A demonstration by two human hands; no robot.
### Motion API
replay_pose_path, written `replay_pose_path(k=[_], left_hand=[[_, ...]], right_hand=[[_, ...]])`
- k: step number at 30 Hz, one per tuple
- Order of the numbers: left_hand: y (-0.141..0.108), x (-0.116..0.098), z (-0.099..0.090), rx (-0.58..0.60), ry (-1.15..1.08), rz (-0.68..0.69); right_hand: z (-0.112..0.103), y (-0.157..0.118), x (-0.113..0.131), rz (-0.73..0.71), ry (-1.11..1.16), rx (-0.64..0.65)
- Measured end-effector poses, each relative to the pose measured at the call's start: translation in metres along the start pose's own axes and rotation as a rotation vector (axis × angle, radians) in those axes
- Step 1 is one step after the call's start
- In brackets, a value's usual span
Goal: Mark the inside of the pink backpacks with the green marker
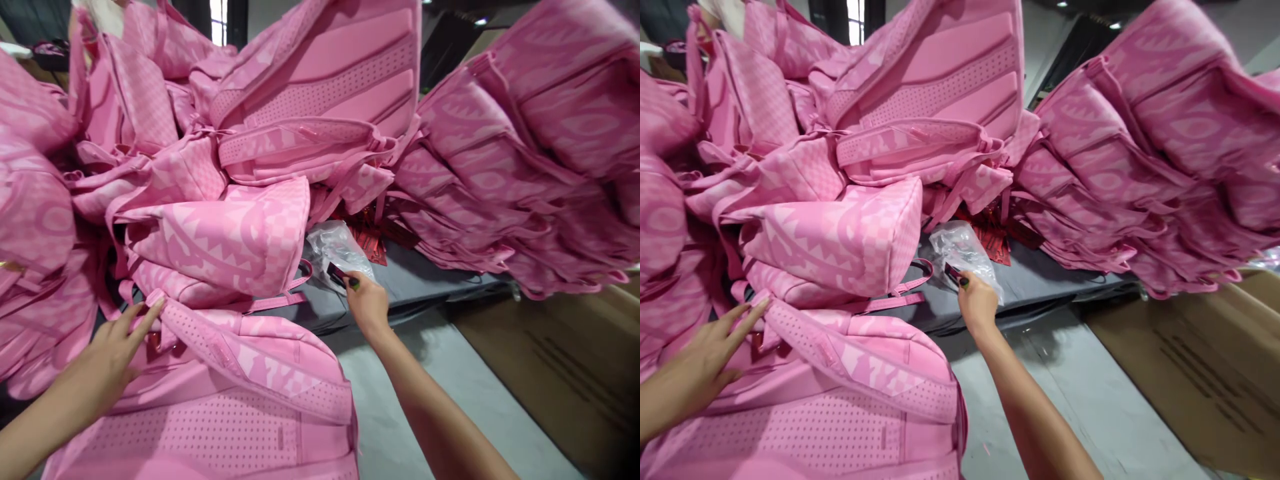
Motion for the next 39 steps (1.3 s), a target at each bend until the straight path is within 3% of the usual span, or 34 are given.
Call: replay_pose_path(k=[2,5,7,9,11,14,16,20,22,24,26,28,31,32,34,37,39], left_hand=[[-0.001,-0.008,-0.007,-0.046,-0.006,-0.005],[-0.014,-0.032,-0.036,-0.257,-0.148,-0.015],[-0.024,-0.055,-0.056,-0.334,-0.427,0.030],[-0.028,-0.078,-0.063,-0.221,-0.863,0.094],[-0.029,-0.099,-0.056,0.013,-1.305,0.147],[-0.035,-0.113,-0.040,0.298,-1.651,0.196],[-0.045,-0.104,-0.033,0.265,-1.670,0.175],[-0.070,-0.081,-0.036,-0.052,-1.533,0.219],[-0.080,-0.080,-0.033,-0.047,-1.468,0.252],[-0.087,-0.079,-0.030,-0.059,-1.316,0.226],[-0.095,-0.072,-0.029,-0.163,-1.098,0.203],[-0.105,-0.057,-0.029,-0.343,-0.895,0.170],[-0.119,-0.019,-0.017,-0.532,-0.675,-0.088],[-0.120,-0.007,-0.009,-0.509,-0.647,-0.195],[-0.116,0.010,0.013,-0.345,-0.669,-0.331],[-0.107,0.013,0.036,-0.103,-0.748,-0.346],[-0.104,0.011,0.042,-0.072,-0.779,-0.352]], right_hand=[[-0.025,-0.033,0.026,-0.148,0.104,-0.053],[-0.063,-0.094,0.079,-0.635,0.342,-0.209],[-0.080,-0.133,0.111,-0.930,0.461,-0.264],[-0.085,-0.160,0.140,-1.103,0.496,-0.227],[-0.081,-0.177,0.164,-1.226,0.511,-0.158],[-0.071,-0.193,0.193,-1.352,0.531,-0.048],[-0.066,-0.196,0.207,-1.330,0.546,0.013],[-0.055,-0.192,0.225,-1.055,0.620,0.199],[-0.048,-0.194,0.236,-1.020,0.618,0.332],[-0.043,-0.198,0.248,-1.080,0.534,0.399],[-0.041,-0.197,0.257,-1.127,0.438,0.386],[-0.040,-0.188,0.262,-1.103,0.380,0.322],[-0.038,-0.171,0.271,-1.039,0.345,0.176],[-0.035,-0.167,0.277,-1.022,0.306,0.176],[-0.025,-0.162,0.292,-0.989,0.164,0.273],[-0.014,-0.158,0.315,-0.911,-0.136,0.445],[-0.015,-0.156,0.326,-0.869,-0.269,0.476]])
Point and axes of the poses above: each hand's wrist, its own y-axis towards the middle knuckle, its own z-axis out of the palm, x = y × z, the point moved 5 cm from there along y, towards the middle knuckle, and after that the axes turned 15 degrees about x, right-handed, at the moved point
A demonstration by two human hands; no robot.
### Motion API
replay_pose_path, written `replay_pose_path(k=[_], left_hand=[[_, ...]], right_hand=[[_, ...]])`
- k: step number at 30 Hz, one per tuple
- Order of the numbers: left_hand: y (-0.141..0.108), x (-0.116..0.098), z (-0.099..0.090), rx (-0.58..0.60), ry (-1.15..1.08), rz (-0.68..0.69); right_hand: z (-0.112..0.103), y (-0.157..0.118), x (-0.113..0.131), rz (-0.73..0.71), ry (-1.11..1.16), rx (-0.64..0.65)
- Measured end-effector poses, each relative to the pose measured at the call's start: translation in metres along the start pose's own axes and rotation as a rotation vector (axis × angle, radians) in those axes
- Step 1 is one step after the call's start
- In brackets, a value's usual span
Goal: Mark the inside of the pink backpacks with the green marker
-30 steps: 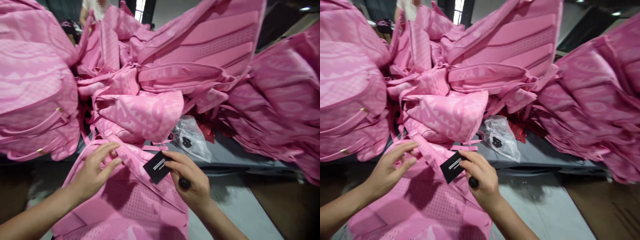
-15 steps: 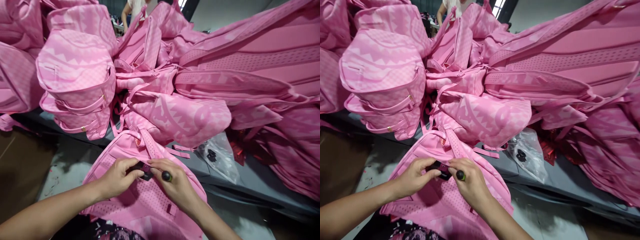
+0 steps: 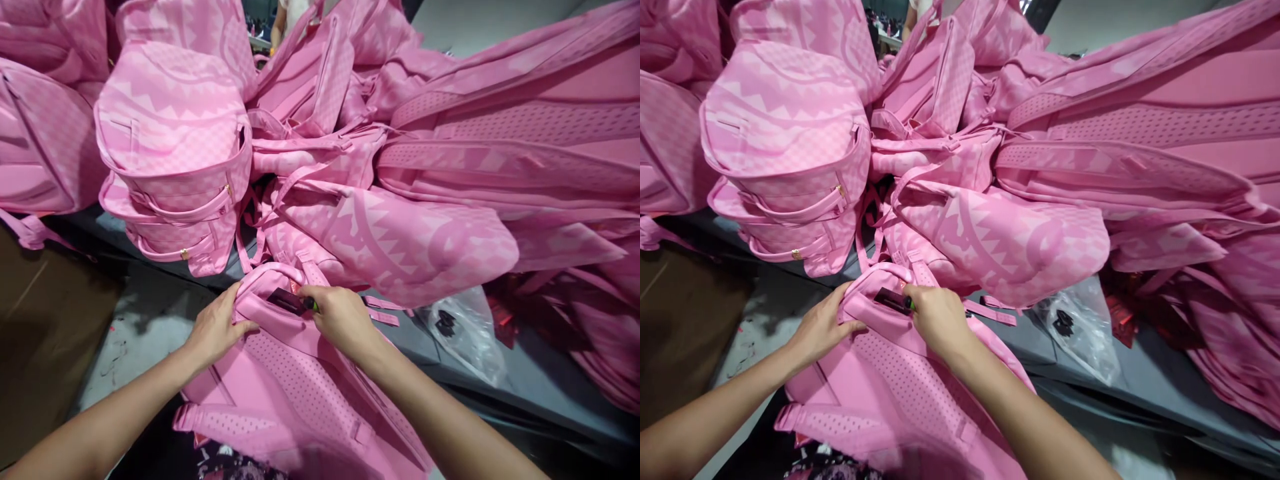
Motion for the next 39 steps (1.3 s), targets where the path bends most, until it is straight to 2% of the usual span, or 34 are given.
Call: replay_pose_path(k=[3,7,9,12,17,19,21,24,28,31,34,36,39], left_hand=[[-0.001,0.001,0.003,-0.061,-0.007,0.048],[-0.006,0.008,0.005,-0.158,0.036,0.192],[-0.007,0.010,0.005,-0.206,0.066,0.253],[-0.007,0.010,0.006,-0.252,0.101,0.299],[-0.004,0.011,0.007,-0.253,0.099,0.270],[-0.003,0.012,0.008,-0.235,0.084,0.261],[-0.002,0.012,0.008,-0.230,0.080,0.263],[-0.001,0.011,0.007,-0.229,0.066,0.247],[0.001,0.012,0.005,-0.195,0.001,0.212],[0.002,0.013,0.003,-0.201,0.002,0.215],[0.002,0.016,0.004,-0.223,0.010,0.206],[0.002,0.017,0.005,-0.234,-0.005,0.202],[0.005,0.015,0.006,-0.221,-0.056,0.190]], right_hand=[[0.001,0.010,0.007,-0.015,-0.071,0.096],[0.028,0.018,0.019,-0.128,-0.118,0.272],[0.038,0.019,0.024,-0.139,-0.131,0.295],[0.043,0.020,0.030,-0.156,-0.147,0.290],[0.041,0.021,0.034,-0.184,-0.141,0.376],[0.038,0.019,0.036,-0.230,-0.191,0.339],[0.035,0.020,0.037,-0.253,-0.213,0.247],[0.034,0.032,0.044,-0.308,-0.088,0.148],[0.032,0.054,0.059,-0.427,0.099,0.116],[0.025,0.051,0.066,-0.490,-0.055,0.135],[0.026,0.032,0.050,-0.448,-0.296,0.225],[0.032,0.016,0.027,-0.346,-0.415,0.295],[0.043,0.001,-0.008,-0.158,-0.557,0.302]])
Point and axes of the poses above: each hand's wrist, its own y-axis towards the middle knuckle, its own z-axis out of the palm, x = y × z, the point moved 5 cm from there along y, towards the middle knuckle, and after that the axes turned 15 degrees about x, right-handed, at the moved point
